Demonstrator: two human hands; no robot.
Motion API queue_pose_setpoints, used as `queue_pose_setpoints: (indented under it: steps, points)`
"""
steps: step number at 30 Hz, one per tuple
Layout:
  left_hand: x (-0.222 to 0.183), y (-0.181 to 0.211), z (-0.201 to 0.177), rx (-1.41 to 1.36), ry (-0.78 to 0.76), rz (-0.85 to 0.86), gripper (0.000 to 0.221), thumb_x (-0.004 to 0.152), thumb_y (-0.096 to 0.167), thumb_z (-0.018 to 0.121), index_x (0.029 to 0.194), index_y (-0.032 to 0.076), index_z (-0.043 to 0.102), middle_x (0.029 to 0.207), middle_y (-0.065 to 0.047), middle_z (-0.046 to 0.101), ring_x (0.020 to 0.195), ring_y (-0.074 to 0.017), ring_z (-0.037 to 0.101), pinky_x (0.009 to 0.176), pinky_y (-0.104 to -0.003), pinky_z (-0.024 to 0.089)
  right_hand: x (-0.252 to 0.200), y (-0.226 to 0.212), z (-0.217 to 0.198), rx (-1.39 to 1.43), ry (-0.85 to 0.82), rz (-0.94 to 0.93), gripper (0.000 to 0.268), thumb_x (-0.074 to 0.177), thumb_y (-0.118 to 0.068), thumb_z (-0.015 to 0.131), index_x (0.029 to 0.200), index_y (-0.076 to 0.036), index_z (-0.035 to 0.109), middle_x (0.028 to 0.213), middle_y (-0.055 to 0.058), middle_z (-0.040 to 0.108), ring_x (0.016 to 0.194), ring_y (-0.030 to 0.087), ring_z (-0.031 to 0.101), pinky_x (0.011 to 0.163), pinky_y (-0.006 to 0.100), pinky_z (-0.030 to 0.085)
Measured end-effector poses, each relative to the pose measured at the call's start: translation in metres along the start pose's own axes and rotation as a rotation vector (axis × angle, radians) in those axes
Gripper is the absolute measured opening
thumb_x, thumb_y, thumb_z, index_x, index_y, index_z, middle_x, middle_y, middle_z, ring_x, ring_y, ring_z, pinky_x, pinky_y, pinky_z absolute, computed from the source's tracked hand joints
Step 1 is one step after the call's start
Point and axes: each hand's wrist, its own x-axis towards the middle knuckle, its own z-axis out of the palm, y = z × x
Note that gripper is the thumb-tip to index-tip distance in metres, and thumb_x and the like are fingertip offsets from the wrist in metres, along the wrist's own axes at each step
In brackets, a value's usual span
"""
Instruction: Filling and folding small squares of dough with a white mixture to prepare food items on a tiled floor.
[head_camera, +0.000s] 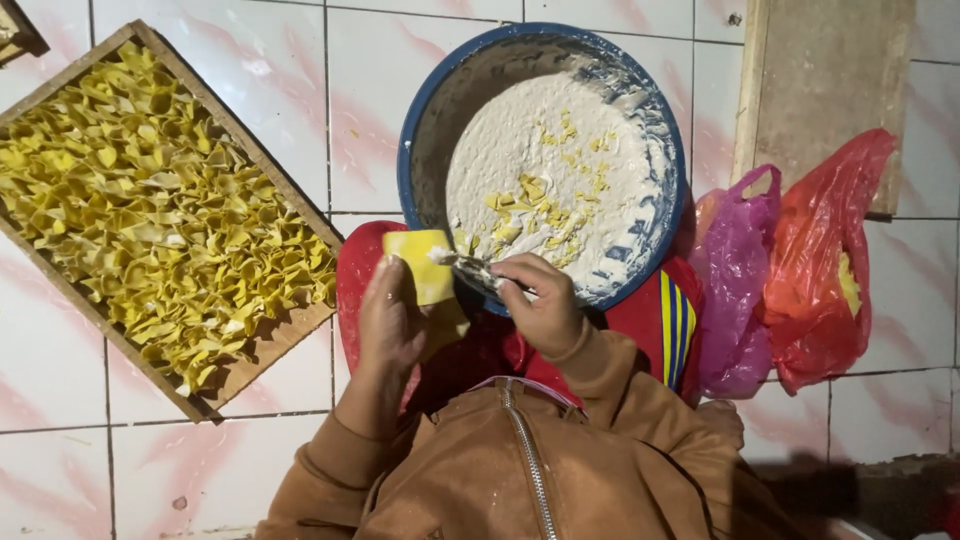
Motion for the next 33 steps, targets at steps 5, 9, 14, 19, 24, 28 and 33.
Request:
queue_pose_setpoints:
  steps: [5, 9, 14, 19, 24, 28, 33]
  points:
    - [0.018, -0.027, -0.006, -0.216, 0.005, -0.148, 0.032, 0.102, 0.019, 0.059, 0.126, -0.004, 0.061, 0.132, -0.025, 0.065, 0.113, -0.0341, 0.068, 0.1, -0.049, 0.055, -0.003, -0.004, 0.008, -0.07, 0.041, -0.087, 0.03, 0.089, 0.007, 0.067, 0.112, -0.007, 0.08, 0.096, 0.01, 0.074, 0.079, 0.024, 0.072, 0.068, 0.032, 0.059]
    - [0.034, -0.024, -0.027, -0.276, -0.03, -0.107, 0.038, 0.101, 0.024, 0.058, 0.129, -0.002, 0.059, 0.127, -0.028, 0.066, 0.112, -0.0393, 0.069, 0.101, -0.058, 0.055, -0.007, -0.003, 0.01, -0.109, 0.045, -0.17, 0.026, 0.089, 0.007, 0.068, 0.107, -0.006, 0.081, 0.092, 0.011, 0.073, 0.077, 0.027, 0.073, 0.065, 0.033, 0.059]
    - [0.032, 0.01, -0.018, -0.331, -0.063, -0.036, 0.033, 0.104, 0.022, 0.054, 0.126, -0.002, 0.058, 0.118, -0.026, 0.069, 0.107, -0.0363, 0.071, 0.097, -0.053, 0.06, -0.012, 0.008, 0.008, -0.161, 0.053, -0.205, 0.024, 0.09, 0.004, 0.067, 0.107, -0.005, 0.08, 0.091, 0.012, 0.072, 0.076, 0.031, 0.072, 0.063, 0.035, 0.059]
    - [0.011, 0.005, -0.012, -0.033, -0.026, -0.01, 0.027, 0.104, 0.024, 0.054, 0.125, 0.007, 0.058, 0.126, -0.009, 0.07, 0.116, -0.0248, 0.07, 0.094, -0.027, 0.06, -0.001, -0.006, 0.004, -0.178, 0.047, -0.191, 0.021, 0.092, -0.004, 0.067, 0.111, -0.003, 0.076, 0.095, 0.012, 0.071, 0.079, 0.032, 0.07, 0.063, 0.036, 0.058]
    - [0.006, -0.012, -0.01, -0.002, -0.075, -0.142, 0.023, 0.098, 0.023, 0.066, 0.116, 0.009, 0.067, 0.106, -0.01, 0.075, 0.099, -0.023, 0.073, 0.086, -0.041, 0.064, -0.008, 0.037, 0.018, -0.107, -0.006, -0.15, 0.026, 0.086, -0.004, 0.076, 0.112, -0.001, 0.073, 0.098, 0.016, 0.07, 0.078, 0.035, 0.069, 0.059, 0.037, 0.057]
    - [-0.012, 0.013, 0.005, -0.032, -0.012, -0.072, 0.012, 0.098, 0.023, 0.067, 0.103, 0.012, 0.066, 0.096, -0.004, 0.075, 0.091, -0.0166, 0.072, 0.077, -0.033, 0.063, 0.005, 0.034, -0.019, -0.249, -0.018, -0.124, 0.02, 0.097, 0.0, 0.06, 0.114, 0.004, 0.07, 0.103, 0.02, 0.068, 0.087, 0.041, 0.069, 0.068, 0.042, 0.058]
    - [-0.013, 0.036, -0.007, 0.052, -0.057, -0.017, 0.013, 0.102, 0.027, 0.061, 0.104, 0.017, 0.07, 0.103, -0.009, 0.077, 0.099, -0.0165, 0.074, 0.073, -0.024, 0.064, -0.007, 0.062, -0.024, -0.861, -0.358, 0.381, 0.021, 0.097, -0.019, 0.062, 0.104, -0.006, 0.077, 0.092, 0.015, 0.07, 0.083, 0.039, 0.072, 0.071, 0.052, 0.059]
